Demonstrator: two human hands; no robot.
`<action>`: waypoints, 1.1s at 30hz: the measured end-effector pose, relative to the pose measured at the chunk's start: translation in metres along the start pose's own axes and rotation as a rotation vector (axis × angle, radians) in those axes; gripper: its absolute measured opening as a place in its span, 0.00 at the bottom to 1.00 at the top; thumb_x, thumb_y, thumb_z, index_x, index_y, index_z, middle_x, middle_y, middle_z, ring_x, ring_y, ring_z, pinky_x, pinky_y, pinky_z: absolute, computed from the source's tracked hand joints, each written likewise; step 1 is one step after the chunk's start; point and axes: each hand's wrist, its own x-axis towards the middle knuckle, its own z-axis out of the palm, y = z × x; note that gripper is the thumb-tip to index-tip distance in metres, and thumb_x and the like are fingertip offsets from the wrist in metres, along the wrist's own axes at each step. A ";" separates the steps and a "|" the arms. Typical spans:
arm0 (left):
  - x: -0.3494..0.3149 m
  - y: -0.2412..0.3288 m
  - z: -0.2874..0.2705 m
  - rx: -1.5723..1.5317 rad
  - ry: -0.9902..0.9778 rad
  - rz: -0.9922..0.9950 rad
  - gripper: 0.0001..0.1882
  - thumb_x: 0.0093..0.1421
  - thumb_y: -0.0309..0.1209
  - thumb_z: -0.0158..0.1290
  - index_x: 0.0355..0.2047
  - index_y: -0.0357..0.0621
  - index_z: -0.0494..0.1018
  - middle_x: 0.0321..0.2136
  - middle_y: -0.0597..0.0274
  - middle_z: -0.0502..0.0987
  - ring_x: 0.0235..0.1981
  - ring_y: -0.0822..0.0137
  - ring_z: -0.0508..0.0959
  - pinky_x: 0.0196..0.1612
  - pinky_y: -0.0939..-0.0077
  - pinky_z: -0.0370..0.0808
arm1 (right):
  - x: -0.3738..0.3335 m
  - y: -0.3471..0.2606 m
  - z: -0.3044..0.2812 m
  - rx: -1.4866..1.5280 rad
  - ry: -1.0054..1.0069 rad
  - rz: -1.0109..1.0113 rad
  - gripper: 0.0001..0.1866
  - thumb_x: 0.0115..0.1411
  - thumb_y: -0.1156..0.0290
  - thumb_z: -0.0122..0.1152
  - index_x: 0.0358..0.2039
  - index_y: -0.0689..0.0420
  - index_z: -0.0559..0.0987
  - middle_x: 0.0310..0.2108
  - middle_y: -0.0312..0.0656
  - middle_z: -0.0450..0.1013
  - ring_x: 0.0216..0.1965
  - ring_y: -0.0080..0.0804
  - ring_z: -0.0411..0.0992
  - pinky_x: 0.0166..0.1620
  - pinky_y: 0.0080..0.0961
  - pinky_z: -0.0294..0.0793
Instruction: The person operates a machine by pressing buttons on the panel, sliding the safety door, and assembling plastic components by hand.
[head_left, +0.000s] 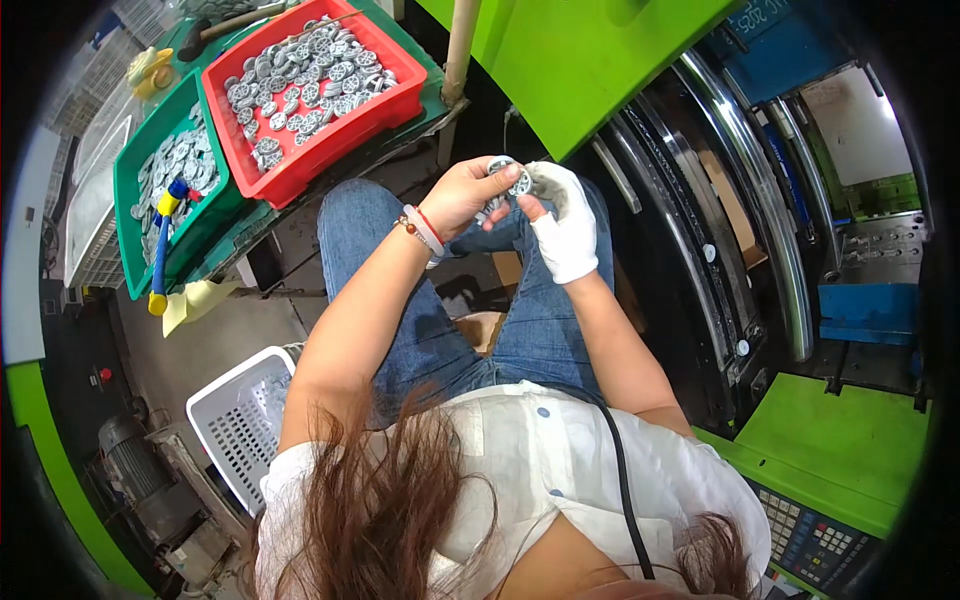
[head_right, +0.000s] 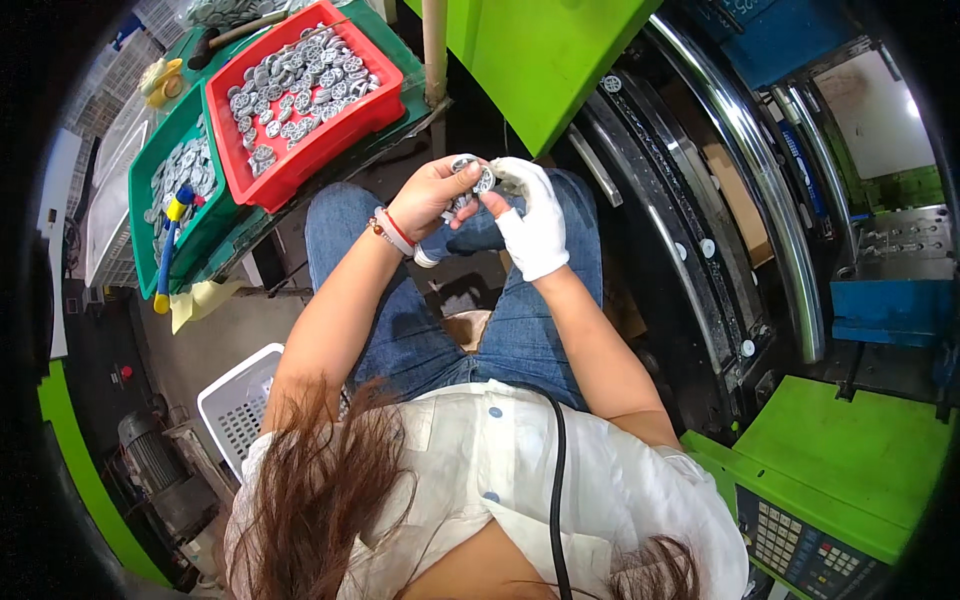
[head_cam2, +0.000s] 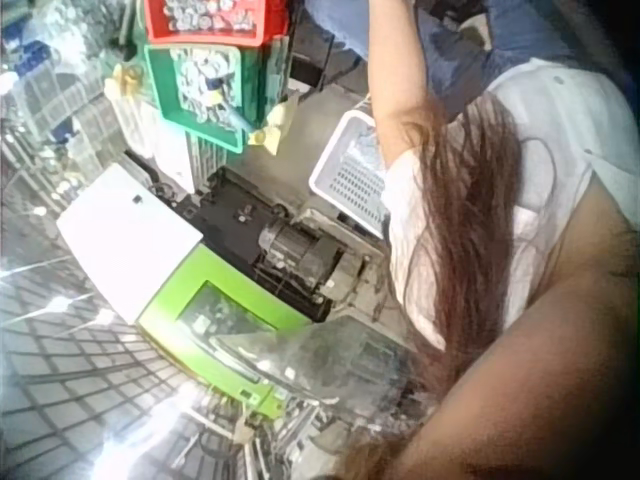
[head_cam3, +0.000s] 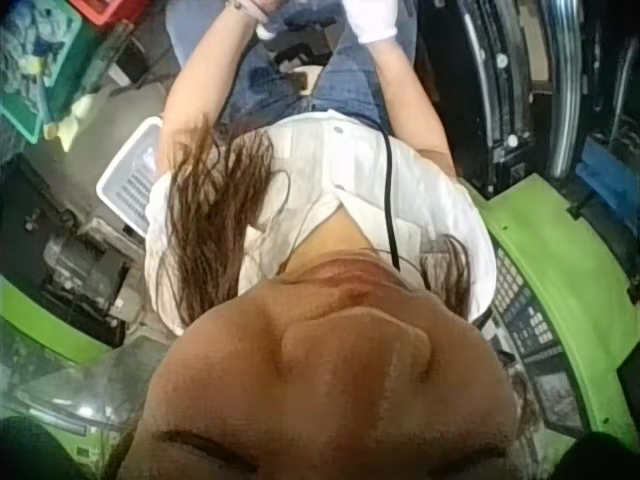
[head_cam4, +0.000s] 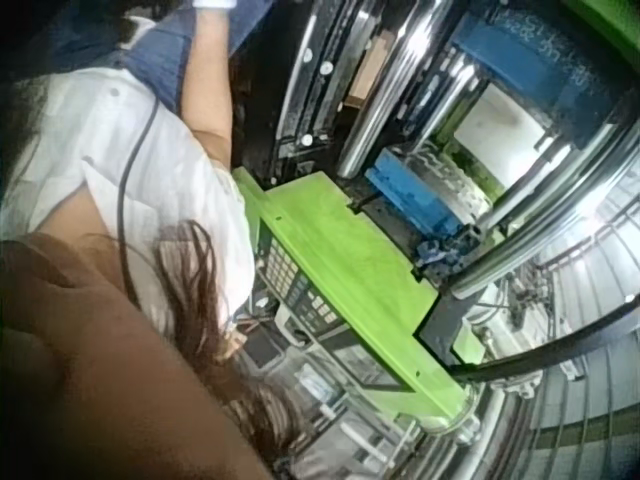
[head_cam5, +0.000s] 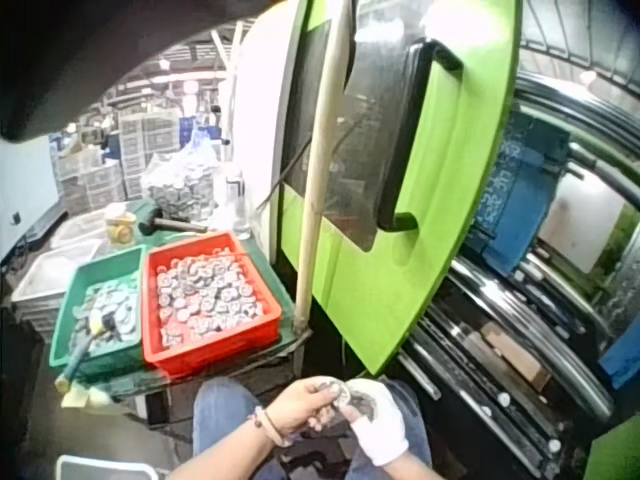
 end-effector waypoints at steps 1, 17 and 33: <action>0.000 0.001 -0.001 0.015 -0.010 -0.001 0.13 0.61 0.40 0.52 0.32 0.42 0.72 0.21 0.70 0.72 0.17 0.80 0.69 0.15 0.88 0.65 | 0.000 -0.002 0.001 -0.044 0.006 -0.022 0.18 0.53 0.70 0.63 0.45 0.59 0.73 0.44 0.43 0.70 0.44 0.34 0.71 0.47 0.26 0.69; -0.001 0.004 0.000 0.063 -0.079 0.020 0.14 0.64 0.40 0.47 0.34 0.41 0.71 0.20 0.66 0.72 0.14 0.78 0.66 0.14 0.86 0.61 | 0.004 -0.002 0.000 -0.168 0.039 -0.147 0.21 0.52 0.70 0.64 0.46 0.57 0.71 0.43 0.43 0.71 0.44 0.36 0.71 0.48 0.28 0.69; 0.004 0.003 0.004 0.085 -0.011 -0.075 0.16 0.64 0.40 0.45 0.43 0.39 0.69 0.31 0.61 0.72 0.15 0.73 0.68 0.14 0.82 0.63 | 0.045 -0.135 -0.164 -0.331 0.194 -0.420 0.15 0.55 0.78 0.59 0.44 0.58 0.70 0.37 0.41 0.70 0.37 0.25 0.70 0.43 0.24 0.72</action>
